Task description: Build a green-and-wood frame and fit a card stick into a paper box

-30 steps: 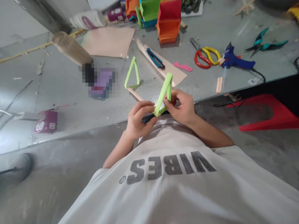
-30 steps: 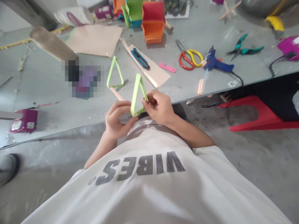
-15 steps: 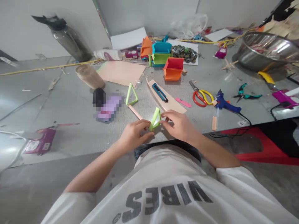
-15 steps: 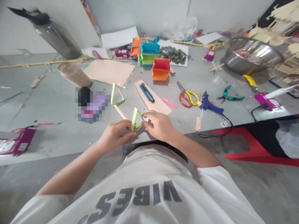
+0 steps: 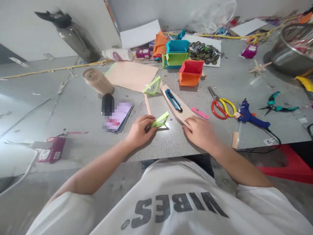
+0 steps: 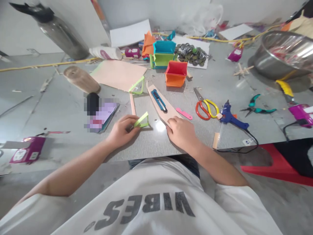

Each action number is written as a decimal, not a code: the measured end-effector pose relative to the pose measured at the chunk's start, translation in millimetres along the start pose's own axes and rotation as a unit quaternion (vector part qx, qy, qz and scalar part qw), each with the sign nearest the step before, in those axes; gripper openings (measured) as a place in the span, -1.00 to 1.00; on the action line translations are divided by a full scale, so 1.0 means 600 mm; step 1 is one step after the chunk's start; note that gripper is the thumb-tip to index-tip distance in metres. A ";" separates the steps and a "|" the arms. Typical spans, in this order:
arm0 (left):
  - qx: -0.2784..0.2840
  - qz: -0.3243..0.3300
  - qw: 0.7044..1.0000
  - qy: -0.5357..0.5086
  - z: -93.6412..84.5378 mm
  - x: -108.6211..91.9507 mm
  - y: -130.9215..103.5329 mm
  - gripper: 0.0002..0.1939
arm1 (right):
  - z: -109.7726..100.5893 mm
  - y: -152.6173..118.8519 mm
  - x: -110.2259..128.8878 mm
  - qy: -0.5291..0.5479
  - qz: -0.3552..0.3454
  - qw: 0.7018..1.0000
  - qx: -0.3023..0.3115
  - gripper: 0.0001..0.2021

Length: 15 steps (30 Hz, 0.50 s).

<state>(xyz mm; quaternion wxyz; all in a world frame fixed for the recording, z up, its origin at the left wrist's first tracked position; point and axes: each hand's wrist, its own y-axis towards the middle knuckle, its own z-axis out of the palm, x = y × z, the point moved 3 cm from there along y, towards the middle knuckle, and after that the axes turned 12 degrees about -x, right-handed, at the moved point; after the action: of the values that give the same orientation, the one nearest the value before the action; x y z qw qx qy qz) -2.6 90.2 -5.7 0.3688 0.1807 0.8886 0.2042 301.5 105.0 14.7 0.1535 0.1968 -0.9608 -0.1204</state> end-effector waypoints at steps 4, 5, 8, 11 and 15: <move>-0.066 0.020 0.996 0.048 -0.001 0.000 0.004 -0.89 | 0.001 -0.009 -0.015 0.075 0.015 0.990 -0.118 -0.82; -0.082 0.018 0.995 0.059 -0.002 -0.002 0.005 -0.88 | -0.002 -0.010 -0.017 0.098 0.011 0.982 -0.158 -0.81; -0.118 -0.007 0.990 0.078 -0.004 -0.004 0.007 -0.79 | -0.016 -0.010 -0.021 0.150 -0.006 0.954 -0.261 -0.81; -0.124 -0.065 0.987 0.085 -0.006 0.006 0.007 -0.71 | -0.035 -0.003 -0.024 0.168 -0.008 0.940 -0.296 -0.82; -0.133 -0.097 0.984 0.066 -0.010 0.022 0.005 -0.63 | -0.059 -0.001 -0.020 0.197 -0.020 0.928 -0.317 -0.87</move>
<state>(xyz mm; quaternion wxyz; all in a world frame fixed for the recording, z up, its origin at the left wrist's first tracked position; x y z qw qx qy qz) -15.1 98.0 -8.1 0.3483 0.0297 0.8892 0.2952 324.7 103.3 44.1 0.3915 0.1768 -0.8189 -0.3806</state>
